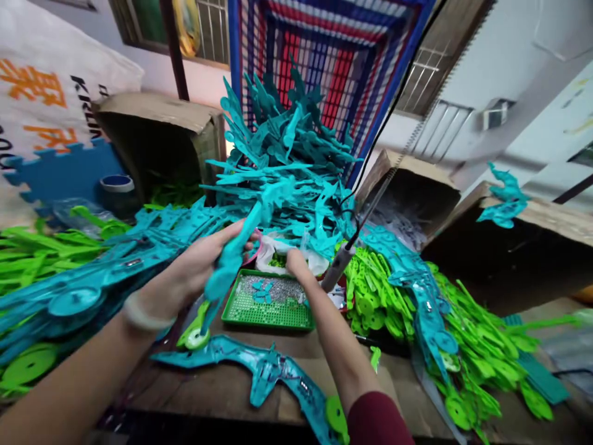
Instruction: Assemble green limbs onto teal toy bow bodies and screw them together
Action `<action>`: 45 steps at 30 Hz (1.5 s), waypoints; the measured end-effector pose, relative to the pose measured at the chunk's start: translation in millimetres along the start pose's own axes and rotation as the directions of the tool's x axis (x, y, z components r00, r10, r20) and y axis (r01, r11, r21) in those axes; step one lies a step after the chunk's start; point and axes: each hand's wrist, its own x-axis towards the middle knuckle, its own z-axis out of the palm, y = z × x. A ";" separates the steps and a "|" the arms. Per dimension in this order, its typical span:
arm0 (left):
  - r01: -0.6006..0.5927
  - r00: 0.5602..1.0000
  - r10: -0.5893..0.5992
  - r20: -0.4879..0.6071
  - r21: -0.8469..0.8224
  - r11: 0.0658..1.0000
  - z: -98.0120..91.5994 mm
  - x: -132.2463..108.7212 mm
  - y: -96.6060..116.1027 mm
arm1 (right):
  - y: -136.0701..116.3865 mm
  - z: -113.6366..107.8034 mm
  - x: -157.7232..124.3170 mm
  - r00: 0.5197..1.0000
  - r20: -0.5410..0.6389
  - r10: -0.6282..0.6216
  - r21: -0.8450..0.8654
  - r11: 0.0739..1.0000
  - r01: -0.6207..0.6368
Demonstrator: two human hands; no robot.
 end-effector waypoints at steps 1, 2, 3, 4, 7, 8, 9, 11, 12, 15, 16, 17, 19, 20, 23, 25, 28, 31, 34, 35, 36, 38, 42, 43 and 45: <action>-0.050 0.999 0.050 -0.017 0.000 0.999 -7.5 -27.0 -10.1 | -0.9 0.8 -3.2 1.000 -0.016 -0.009 0.000 1.000 0.009; -0.059 0.997 0.059 -0.051 0.008 0.998 -15.3 -53.0 -20.8 | -2.6 1.3 -7.1 0.999 -0.032 -0.018 -0.004 1.000 0.018; -0.029 0.996 0.031 -0.082 0.020 0.999 -23.2 -77.1 -31.7 | -5.4 1.2 -11.3 0.998 -0.051 -0.028 -0.010 1.000 0.027; -0.023 0.990 0.025 -0.136 0.020 1.000 -30.9 -98.7 -42.0 | -9.4 0.3 -15.3 0.996 -0.076 -0.038 -0.019 0.999 0.036; -0.042 0.964 0.050 -0.260 0.037 0.998 -46.9 -145.5 -65.6 | -31.0 -5.5 -22.9 0.977 -0.184 -0.110 -0.053 0.993 0.101; -0.054 0.959 0.062 -0.275 0.035 0.998 -48.4 -155.2 -70.8 | -41.0 -7.7 -23.3 0.963 -0.218 -0.162 -0.066 0.986 0.151; -0.054 0.956 0.060 -0.289 0.027 0.998 -48.0 -162.4 -75.1 | -51.7 -9.6 -22.7 0.944 -0.241 -0.225 -0.079 0.974 0.212; -0.054 0.936 0.047 -0.348 -0.009 0.999 -44.6 -170.4 -82.5 | -72.4 -12.3 -19.6 0.903 -0.249 -0.349 -0.105 0.937 0.333; -0.058 0.923 0.043 -0.382 -0.027 0.998 -43.6 -171.6 -86.6 | -81.2 -13.1 -17.7 0.887 -0.240 -0.396 -0.115 0.918 0.379; -0.106 0.915 0.070 -0.397 -0.069 0.992 -53.1 -165.2 -101.9 | -97.5 -13.6 -13.6 0.862 -0.201 -0.465 -0.143 0.885 0.444; -0.122 0.927 0.079 -0.365 -0.094 0.988 -61.0 -159.7 -107.5 | -99.8 -13.3 -13.0 0.858 -0.188 -0.479 -0.151 0.877 0.456; -0.119 0.943 0.073 -0.325 -0.125 0.985 -70.3 -152.4 -112.8 | -101.0 -13.0 -12.8 0.854 -0.175 -0.490 -0.157 0.870 0.467; -0.083 0.967 0.036 -0.252 -0.178 0.981 -89.2 -133.8 -121.9 | -101.2 -13.0 -13.3 0.853 -0.151 -0.499 -0.160 0.864 0.477; -0.058 0.975 0.013 -0.222 -0.197 0.979 -96.8 -123.5 -125.8 | -100.7 -13.5 -13.8 0.858 -0.142 -0.494 -0.158 0.867 0.473; -0.038 0.985 -0.005 -0.175 -0.238 0.971 -107.6 -96.7 -138.0 | -96.2 -18.0 -17.8 0.891 -0.142 -0.431 -0.143 0.900 0.412; -0.047 0.993 0.013 -0.114 -0.297 0.954 -104.8 -87.3 -148.1 | -89.4 -22.7 -23.1 0.917 -0.167 -0.361 -0.128 0.930 0.343; -0.033 0.999 0.044 0.022 -0.361 0.932 -87.5 -86.8 -161.4 | -71.5 -29.5 -31.9 0.954 -0.207 -0.219 -0.098 0.974 0.202; -0.069 0.997 0.076 0.014 -0.282 0.957 -58.0 -92.7 -160.1 | -50.4 -33.7 -31.9 0.978 -0.183 -0.101 -0.066 0.994 0.090; -0.165 0.986 0.166 -0.012 -0.169 0.972 -34.3 -95.2 -144.3 | -36.0 -32.2 -23.9 0.991 -0.117 -0.067 -0.025 0.998 0.064; -0.192 0.981 0.194 -0.008 -0.159 0.968 -30.9 -95.5 -138.8 | -32.6 -30.4 -21.3 0.993 -0.094 -0.066 -0.008 0.998 0.065; -0.207 0.978 0.209 -0.007 -0.161 0.965 -30.0 -95.8 -134.2 | -29.4 -28.4 -19.3 0.995 -0.074 -0.068 0.012 0.998 0.069; -0.236 0.972 0.233 -0.041 -0.180 0.955 -34.1 -97.3 -127.6 | -23.0 -24.6 -17.1 0.996 -0.052 -0.070 0.053 0.996 0.073; -0.328 0.937 0.288 -0.199 -0.214 0.920 -45.0 -97.5 -120.1 | -15.0 -25.3 -18.7 0.994 -0.084 -0.066 0.150 0.986 0.078; -0.338 0.931 0.288 -0.225 -0.233 0.912 -45.2 -96.5 -118.7 | -15.7 -28.0 -20.5 0.993 -0.097 -0.071 0.180 0.980 0.087; -0.334 0.929 0.266 -0.255 -0.273 0.902 -42.6 -95.2 -116.8 | -21.2 -36.0 -29.3 0.987 -0.126 -0.100 0.248 0.960 0.129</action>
